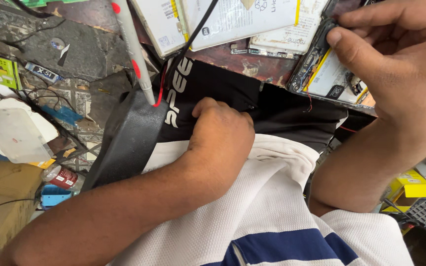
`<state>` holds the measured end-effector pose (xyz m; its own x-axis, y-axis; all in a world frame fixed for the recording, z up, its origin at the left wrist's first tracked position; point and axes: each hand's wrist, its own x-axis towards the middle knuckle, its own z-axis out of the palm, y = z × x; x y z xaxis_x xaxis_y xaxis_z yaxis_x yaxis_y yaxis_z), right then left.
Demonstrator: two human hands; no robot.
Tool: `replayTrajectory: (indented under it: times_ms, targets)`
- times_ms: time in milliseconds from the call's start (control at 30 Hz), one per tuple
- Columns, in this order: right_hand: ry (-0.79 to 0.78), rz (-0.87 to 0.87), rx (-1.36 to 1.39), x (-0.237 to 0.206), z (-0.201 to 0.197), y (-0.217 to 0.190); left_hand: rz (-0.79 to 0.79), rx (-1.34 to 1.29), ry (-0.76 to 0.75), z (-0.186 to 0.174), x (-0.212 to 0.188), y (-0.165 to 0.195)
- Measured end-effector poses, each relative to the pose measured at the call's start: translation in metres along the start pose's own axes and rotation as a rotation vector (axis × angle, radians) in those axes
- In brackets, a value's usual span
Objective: The person uses wire cutters to trim a small connector and then uses a soldering iron to solder the connector onto a mobile phone battery. The person handles the connector, wire cutters, soldering iron, and the phone battery throughout the process.
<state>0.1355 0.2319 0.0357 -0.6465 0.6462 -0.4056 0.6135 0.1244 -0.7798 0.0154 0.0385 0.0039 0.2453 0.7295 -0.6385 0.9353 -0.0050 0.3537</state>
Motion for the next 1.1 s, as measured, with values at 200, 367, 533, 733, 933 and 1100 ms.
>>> replayTrajectory:
  times_ms: [200,367,533,733,933,1100]
  targets:
    - [0.028,0.076,0.015,-0.001,0.000,-0.009,0.031,0.004,-0.040,-0.002,-0.001,-0.001]
    - [0.018,0.063,-0.037,0.004,0.003,-0.012,0.033,-0.003,-0.034,-0.002,-0.002,-0.001]
    - [-0.006,0.065,-0.001,0.005,0.003,-0.013,0.033,-0.016,-0.006,0.000,-0.001,0.000]
    - [-0.053,-0.023,-0.054,0.008,-0.004,-0.011,0.083,0.030,-0.065,-0.003,-0.003,-0.002]
    - [-0.055,0.027,-0.039,0.008,-0.006,-0.006,0.039,0.009,-0.012,0.001,-0.003,0.000]
    - [-0.041,0.011,0.061,0.006,-0.004,-0.006,0.014,0.009,0.044,0.006,-0.001,0.002]
